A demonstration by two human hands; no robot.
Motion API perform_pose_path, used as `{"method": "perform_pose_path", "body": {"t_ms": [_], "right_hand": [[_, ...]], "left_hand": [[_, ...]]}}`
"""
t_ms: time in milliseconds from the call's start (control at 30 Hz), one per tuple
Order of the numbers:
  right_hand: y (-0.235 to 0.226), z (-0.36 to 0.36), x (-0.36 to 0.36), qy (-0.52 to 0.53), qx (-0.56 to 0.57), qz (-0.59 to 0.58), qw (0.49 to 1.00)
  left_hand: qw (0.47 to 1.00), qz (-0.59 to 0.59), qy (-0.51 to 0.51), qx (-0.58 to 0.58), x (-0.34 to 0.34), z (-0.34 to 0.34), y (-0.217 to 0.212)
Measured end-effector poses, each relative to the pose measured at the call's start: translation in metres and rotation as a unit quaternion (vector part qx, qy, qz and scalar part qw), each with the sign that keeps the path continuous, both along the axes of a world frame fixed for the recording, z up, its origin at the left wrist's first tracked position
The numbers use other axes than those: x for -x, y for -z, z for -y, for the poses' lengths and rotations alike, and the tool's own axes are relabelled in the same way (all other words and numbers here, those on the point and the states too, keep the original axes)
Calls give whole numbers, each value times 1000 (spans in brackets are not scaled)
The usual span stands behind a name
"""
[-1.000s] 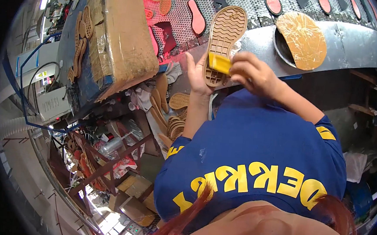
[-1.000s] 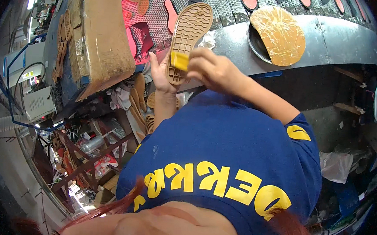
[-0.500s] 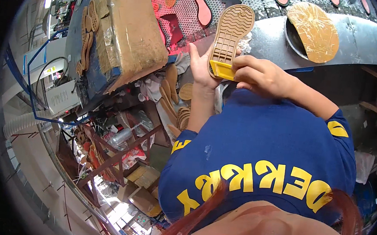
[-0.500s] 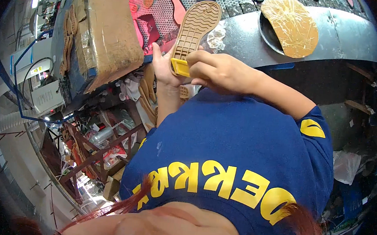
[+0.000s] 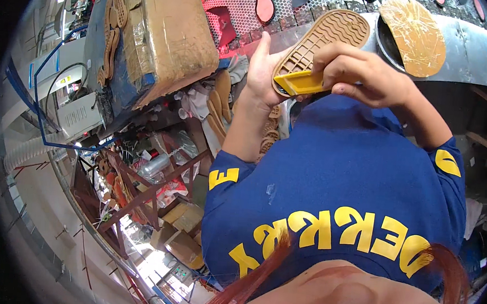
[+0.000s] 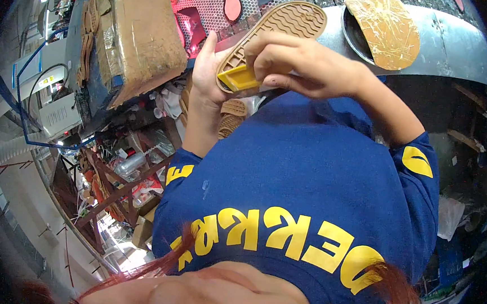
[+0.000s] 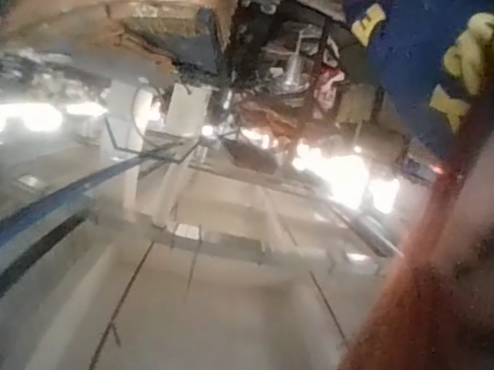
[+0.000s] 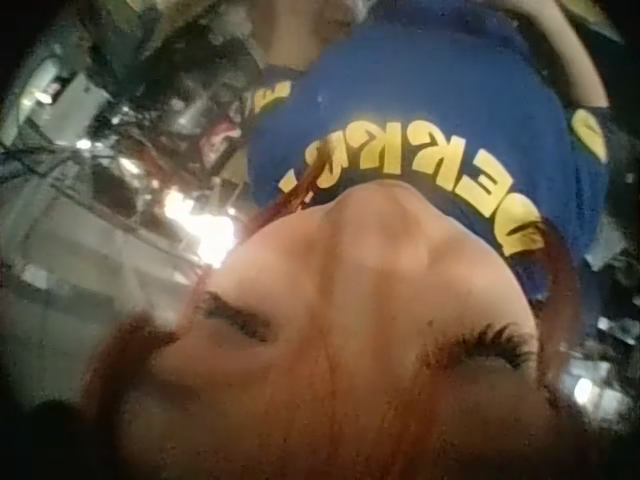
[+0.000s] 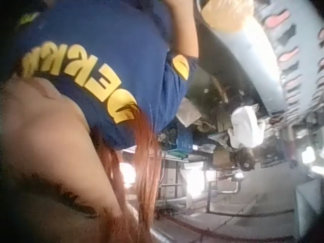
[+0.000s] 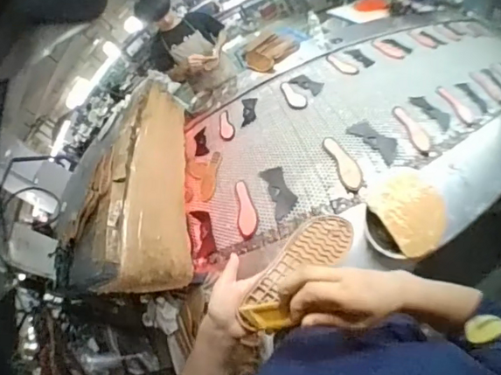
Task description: The person repeatedly picks up brown shoe soles from a conveyor belt and applies a yellow adhesive to the textured bottom using a yellow plastic scraper. They dip the scraper into a metal bowl to reload adhesive and continue the process for multiple soles.
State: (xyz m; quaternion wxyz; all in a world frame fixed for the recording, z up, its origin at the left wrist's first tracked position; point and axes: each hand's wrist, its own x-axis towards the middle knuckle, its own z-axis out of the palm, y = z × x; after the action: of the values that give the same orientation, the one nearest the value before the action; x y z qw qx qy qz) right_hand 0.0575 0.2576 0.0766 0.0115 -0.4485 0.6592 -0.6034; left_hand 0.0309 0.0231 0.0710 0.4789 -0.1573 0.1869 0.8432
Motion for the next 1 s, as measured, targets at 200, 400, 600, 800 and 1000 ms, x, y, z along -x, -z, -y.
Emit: {"method": "perform_pose_path", "body": {"t_ms": [200, 400, 600, 800, 1000], "right_hand": [[-11, -13, 19, -72, 29, 20, 997], [-19, -16, 31, -123, 41, 44, 991], [-21, -33, 36, -111, 68, 47, 990], [60, -104, 17, 138, 341, 159, 916], [107, -104, -10, 553, 194, 223, 779]], "left_hand": [[987, -16, 131, 95, 1, -6, -21], [979, -32, 135, 152, -5, -23, -32], [982, -76, 167, 49, -4, -15, -18], [987, -120, 105, -5, -3, -11, -20], [945, -274, -33, 176, -8, -8, -18]]}}
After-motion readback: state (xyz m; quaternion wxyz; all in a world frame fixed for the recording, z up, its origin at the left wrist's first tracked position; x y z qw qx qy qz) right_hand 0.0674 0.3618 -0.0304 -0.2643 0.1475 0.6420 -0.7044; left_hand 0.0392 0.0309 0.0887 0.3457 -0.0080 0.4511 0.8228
